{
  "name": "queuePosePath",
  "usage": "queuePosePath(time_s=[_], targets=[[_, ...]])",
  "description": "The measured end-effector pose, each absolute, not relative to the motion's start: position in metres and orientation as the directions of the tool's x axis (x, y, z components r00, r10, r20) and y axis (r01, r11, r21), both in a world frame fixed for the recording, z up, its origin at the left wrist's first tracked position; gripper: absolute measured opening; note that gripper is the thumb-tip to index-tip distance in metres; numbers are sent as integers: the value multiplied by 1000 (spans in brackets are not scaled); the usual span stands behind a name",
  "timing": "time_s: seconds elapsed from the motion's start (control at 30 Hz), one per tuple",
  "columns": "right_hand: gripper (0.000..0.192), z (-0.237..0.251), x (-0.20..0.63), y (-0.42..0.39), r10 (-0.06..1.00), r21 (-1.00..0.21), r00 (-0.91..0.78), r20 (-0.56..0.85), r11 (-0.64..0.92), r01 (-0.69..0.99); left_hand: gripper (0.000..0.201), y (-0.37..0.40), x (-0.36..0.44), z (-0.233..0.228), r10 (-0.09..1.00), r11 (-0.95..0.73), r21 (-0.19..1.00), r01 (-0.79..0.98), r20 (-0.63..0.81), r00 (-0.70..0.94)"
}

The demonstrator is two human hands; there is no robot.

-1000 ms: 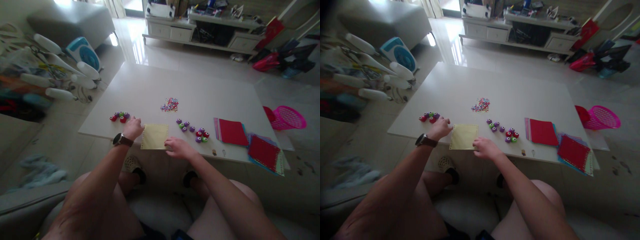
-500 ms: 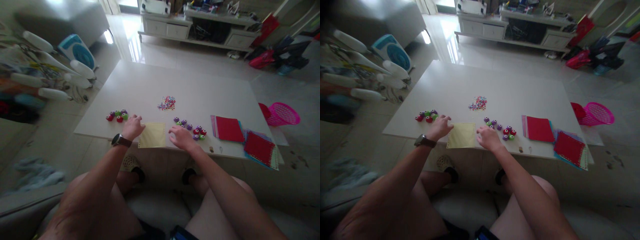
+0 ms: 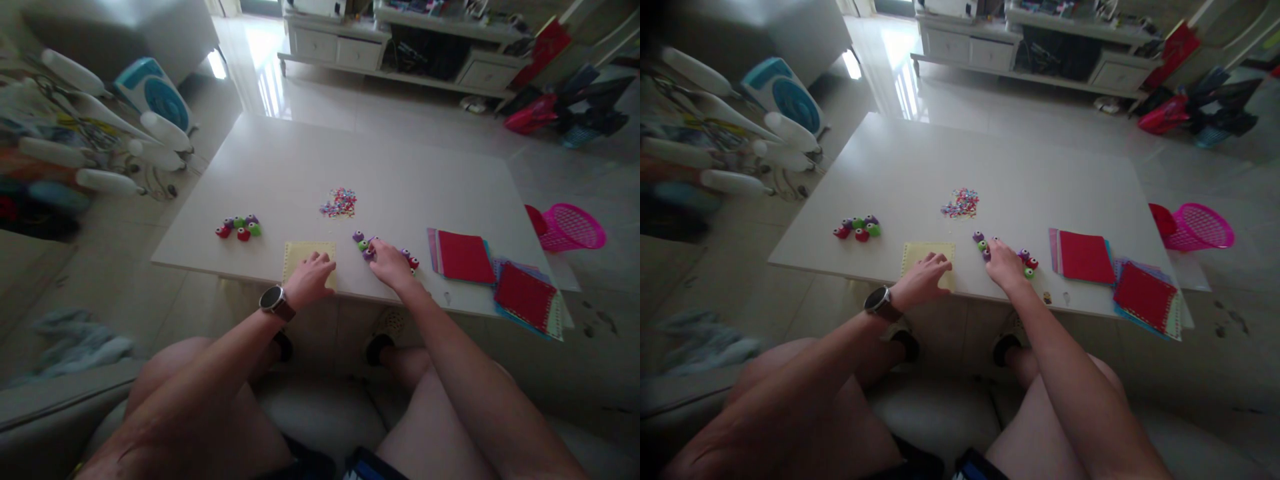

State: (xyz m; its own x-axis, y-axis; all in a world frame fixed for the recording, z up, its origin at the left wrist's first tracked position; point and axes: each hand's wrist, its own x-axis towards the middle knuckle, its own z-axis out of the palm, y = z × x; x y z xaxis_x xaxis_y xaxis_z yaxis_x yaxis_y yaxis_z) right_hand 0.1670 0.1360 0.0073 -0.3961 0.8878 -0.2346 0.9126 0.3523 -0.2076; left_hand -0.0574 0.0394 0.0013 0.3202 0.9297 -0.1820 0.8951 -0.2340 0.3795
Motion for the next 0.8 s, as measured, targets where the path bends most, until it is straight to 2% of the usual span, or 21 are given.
queuePosePath(time_s=[0.13, 0.27, 0.47, 0.6, 0.7, 0.8], targets=[[30, 6, 168, 138, 887, -206, -390, -246, 345, 916, 54, 32, -47, 3, 931, -226, 314, 922, -211, 299], [28, 3, 168, 139, 891, -204, -394, -226, 353, 913, 63, 30, -48, 1, 925, -209, 300, 931, -247, 288], [27, 0, 163, 139, 899, -220, -415, -140, 381, 898, 51, 28, -45, -2, 924, -220, 274, 936, -248, 290], [18, -2, 161, 140, 878, -214, -457, -144, 424, 880, 47, 28, -43, -2, 925, -233, 263, 936, -236, 296], [16, -2, 164, 145, 898, -198, -420, -133, 391, 899, 47, 30, -43, -3, 922, -238, 281, 930, -237, 307], [16, 0, 169, 152, 936, -199, -346, -63, 328, 924, 46, 31, -45, -4, 919, -230, 309, 923, -242, 310]])
